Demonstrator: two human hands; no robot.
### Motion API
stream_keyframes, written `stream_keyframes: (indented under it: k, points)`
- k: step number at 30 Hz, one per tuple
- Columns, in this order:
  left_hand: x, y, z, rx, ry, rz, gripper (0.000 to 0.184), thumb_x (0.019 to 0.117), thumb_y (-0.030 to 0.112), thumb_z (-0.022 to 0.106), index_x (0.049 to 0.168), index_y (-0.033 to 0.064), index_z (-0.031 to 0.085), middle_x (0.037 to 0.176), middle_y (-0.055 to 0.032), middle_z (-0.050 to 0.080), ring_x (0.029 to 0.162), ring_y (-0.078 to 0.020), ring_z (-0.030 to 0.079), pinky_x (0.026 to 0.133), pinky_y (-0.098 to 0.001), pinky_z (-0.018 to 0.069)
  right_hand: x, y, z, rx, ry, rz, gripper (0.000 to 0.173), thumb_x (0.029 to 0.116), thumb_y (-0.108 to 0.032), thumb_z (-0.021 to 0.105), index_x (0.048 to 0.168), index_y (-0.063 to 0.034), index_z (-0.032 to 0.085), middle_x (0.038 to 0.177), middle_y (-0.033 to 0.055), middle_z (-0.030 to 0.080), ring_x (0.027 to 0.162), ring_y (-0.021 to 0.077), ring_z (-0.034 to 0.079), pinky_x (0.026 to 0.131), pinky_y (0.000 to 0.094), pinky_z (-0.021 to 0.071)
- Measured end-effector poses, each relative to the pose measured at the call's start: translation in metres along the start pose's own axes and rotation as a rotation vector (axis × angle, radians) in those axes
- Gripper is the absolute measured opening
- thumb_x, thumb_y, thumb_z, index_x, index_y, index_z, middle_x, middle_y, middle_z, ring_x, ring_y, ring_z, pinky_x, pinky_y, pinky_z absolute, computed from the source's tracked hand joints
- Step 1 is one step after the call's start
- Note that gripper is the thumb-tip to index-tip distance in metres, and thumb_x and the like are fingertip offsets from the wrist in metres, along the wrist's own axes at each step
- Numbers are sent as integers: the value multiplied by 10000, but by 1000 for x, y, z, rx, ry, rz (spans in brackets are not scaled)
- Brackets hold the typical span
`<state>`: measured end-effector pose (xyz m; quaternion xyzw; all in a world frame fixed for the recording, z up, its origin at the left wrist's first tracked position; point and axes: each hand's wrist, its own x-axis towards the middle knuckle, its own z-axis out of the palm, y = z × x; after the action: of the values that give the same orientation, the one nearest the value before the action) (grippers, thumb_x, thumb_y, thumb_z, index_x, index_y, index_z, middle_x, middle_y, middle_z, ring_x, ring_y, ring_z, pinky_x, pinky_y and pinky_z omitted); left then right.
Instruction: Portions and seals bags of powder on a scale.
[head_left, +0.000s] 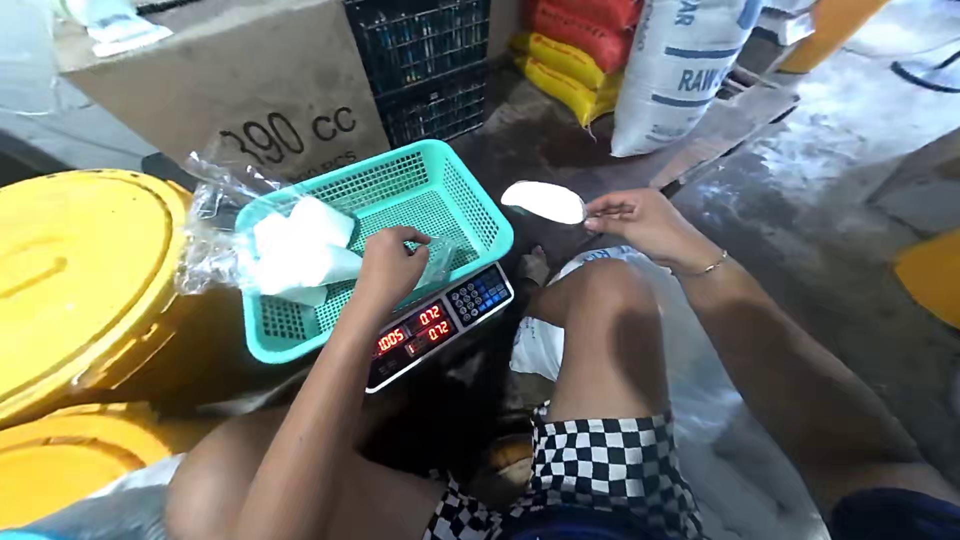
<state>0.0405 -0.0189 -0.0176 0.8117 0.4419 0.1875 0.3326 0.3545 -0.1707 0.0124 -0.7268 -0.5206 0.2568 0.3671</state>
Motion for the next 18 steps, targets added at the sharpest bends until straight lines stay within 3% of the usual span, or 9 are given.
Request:
stream_keyframes:
  k: [3, 7, 11, 13, 18]
  points:
    - [0, 4, -1, 3, -19, 8, 218, 1006, 65, 562, 1125, 8, 736, 959, -176, 697, 754, -264, 644, 734, -483, 538, 7, -26, 21, -39, -124, -21, 180, 949, 3, 691, 1120, 60, 684, 1018, 130, 696, 871, 101, 671, 833, 275, 570]
    - [-1, 9, -3, -7, -27, 24, 246, 1012, 50, 538, 1166, -3, 722, 961, -171, 693, 746, -246, 634, 732, -452, 537, 13, -36, 44, -72, -214, -123, 150, 937, -1, 704, 1078, 49, 703, 981, 119, 705, 837, 106, 669, 801, 280, 568]
    - [-3, 15, -3, 7, -49, 62, 272, 1002, 22, 542, 1222, -23, 696, 1132, -195, 669, 824, -255, 634, 786, -448, 535, 15, -43, 59, -133, -245, -148, 133, 938, -16, 709, 1061, 34, 717, 945, 109, 715, 817, 104, 673, 798, 283, 568]
    - [-4, 19, 1, 25, -70, 72, 267, 1014, 43, 552, 1233, -28, 688, 1177, -198, 657, 879, -263, 648, 833, -445, 543, 15, -49, 64, -188, -261, -125, 138, 960, -30, 694, 1080, 33, 719, 974, 132, 721, 861, 155, 689, 845, 339, 572]
    - [0, 24, 13, 43, -78, 113, 262, 1004, 39, 559, 1214, -51, 688, 1159, -214, 660, 932, -291, 658, 877, -453, 539, 18, -62, 78, -343, -247, -118, 123, 982, -62, 668, 1057, 8, 735, 959, 149, 714, 879, 253, 688, 838, 466, 561]
